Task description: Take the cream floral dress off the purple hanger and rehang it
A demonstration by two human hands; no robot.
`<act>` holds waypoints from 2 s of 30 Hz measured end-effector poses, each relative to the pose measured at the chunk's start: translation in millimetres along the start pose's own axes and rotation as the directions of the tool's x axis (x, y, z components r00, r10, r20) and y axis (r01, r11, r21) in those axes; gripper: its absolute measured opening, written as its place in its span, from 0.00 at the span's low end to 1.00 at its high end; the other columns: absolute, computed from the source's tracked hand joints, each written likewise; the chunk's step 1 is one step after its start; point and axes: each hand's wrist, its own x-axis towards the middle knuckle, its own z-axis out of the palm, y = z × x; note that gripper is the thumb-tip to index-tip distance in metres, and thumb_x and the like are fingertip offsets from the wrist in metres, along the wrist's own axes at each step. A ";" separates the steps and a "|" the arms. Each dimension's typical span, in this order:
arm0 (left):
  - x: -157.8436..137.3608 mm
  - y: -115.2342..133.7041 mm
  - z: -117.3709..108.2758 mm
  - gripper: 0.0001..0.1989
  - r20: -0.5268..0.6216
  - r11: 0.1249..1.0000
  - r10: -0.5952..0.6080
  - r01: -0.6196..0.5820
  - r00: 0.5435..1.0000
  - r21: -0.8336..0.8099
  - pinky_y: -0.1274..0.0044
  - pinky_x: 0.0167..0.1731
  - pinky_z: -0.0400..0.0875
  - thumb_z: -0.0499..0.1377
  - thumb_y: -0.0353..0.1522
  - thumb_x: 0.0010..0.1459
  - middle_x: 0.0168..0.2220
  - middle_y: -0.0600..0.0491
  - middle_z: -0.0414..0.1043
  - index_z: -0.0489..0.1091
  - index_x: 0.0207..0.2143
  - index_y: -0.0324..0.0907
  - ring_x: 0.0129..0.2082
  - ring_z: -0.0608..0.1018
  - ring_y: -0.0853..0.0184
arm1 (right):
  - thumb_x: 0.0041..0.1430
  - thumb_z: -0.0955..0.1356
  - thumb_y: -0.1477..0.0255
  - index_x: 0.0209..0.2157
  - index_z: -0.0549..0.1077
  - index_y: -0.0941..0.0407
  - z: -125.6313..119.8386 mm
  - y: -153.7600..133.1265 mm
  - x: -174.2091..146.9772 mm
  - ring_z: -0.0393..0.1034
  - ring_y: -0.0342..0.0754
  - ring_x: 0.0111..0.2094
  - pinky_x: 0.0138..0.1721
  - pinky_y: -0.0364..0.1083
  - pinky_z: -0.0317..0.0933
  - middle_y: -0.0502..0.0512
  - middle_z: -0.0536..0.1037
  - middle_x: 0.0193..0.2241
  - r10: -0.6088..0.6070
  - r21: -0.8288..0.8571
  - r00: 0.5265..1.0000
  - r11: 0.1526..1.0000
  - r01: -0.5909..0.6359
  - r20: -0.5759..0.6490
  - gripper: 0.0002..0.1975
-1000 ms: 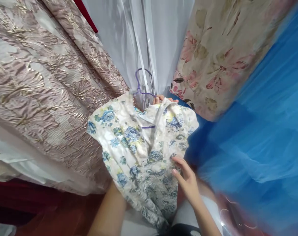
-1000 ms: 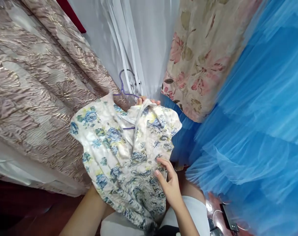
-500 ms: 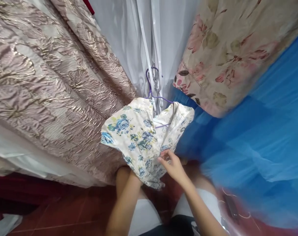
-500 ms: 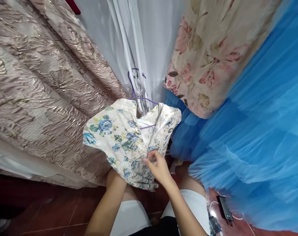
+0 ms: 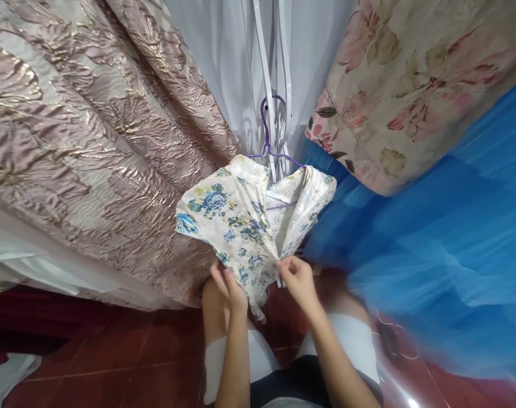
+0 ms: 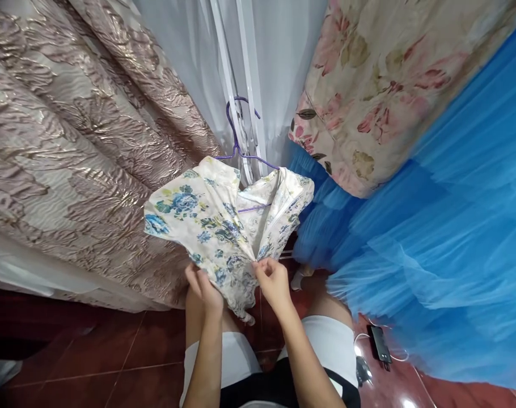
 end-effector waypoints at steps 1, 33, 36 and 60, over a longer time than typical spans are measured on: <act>-2.6 1.4 -1.5 0.17 -0.056 0.999 0.037 -0.036 0.998 0.026 0.62 0.56 0.69 0.55 0.41 0.70 0.55 0.42 0.66 0.65 0.57 0.45 0.57 0.70 0.54 | 0.58 0.70 0.54 0.22 0.69 0.55 -1.6 -0.5 -5.5 0.61 0.43 0.18 0.23 0.43 0.55 0.49 0.71 0.16 0.028 0.038 1.000 0.999 -0.028 0.008 0.21; 81.1 113.8 18.0 0.15 0.316 0.891 0.454 -0.416 0.833 -0.183 0.69 0.41 0.77 0.53 0.38 0.72 0.56 0.42 0.73 0.71 0.55 0.42 0.52 0.78 0.58 | 0.64 0.69 0.65 0.27 0.71 0.56 -8.8 -167.9 107.0 0.58 0.36 0.15 0.18 0.38 0.53 0.45 0.71 0.17 -0.346 0.210 0.938 0.916 0.343 -0.026 0.13; 150.8 149.6 31.7 0.19 0.351 0.792 0.604 -0.591 0.716 -0.157 0.66 0.52 0.73 0.47 0.38 0.75 0.63 0.43 0.66 0.64 0.62 0.44 0.60 0.72 0.57 | 0.64 0.69 0.63 0.27 0.71 0.56 -9.9 -166.9 103.1 0.58 0.37 0.15 0.19 0.39 0.54 0.45 0.70 0.18 -0.352 0.187 0.936 0.919 0.346 -0.002 0.14; 245.7 -10.3 -31.1 0.28 0.229 0.963 0.256 -0.269 0.939 0.027 0.77 0.30 0.64 0.43 0.56 0.71 0.25 0.63 0.62 0.63 0.38 0.41 0.22 0.63 0.78 | 0.49 0.69 0.69 0.22 0.68 0.54 -0.7 -66.5 53.1 0.58 0.40 0.14 0.20 0.41 0.51 0.45 0.70 0.12 -0.119 0.076 0.991 0.991 0.115 0.057 0.07</act>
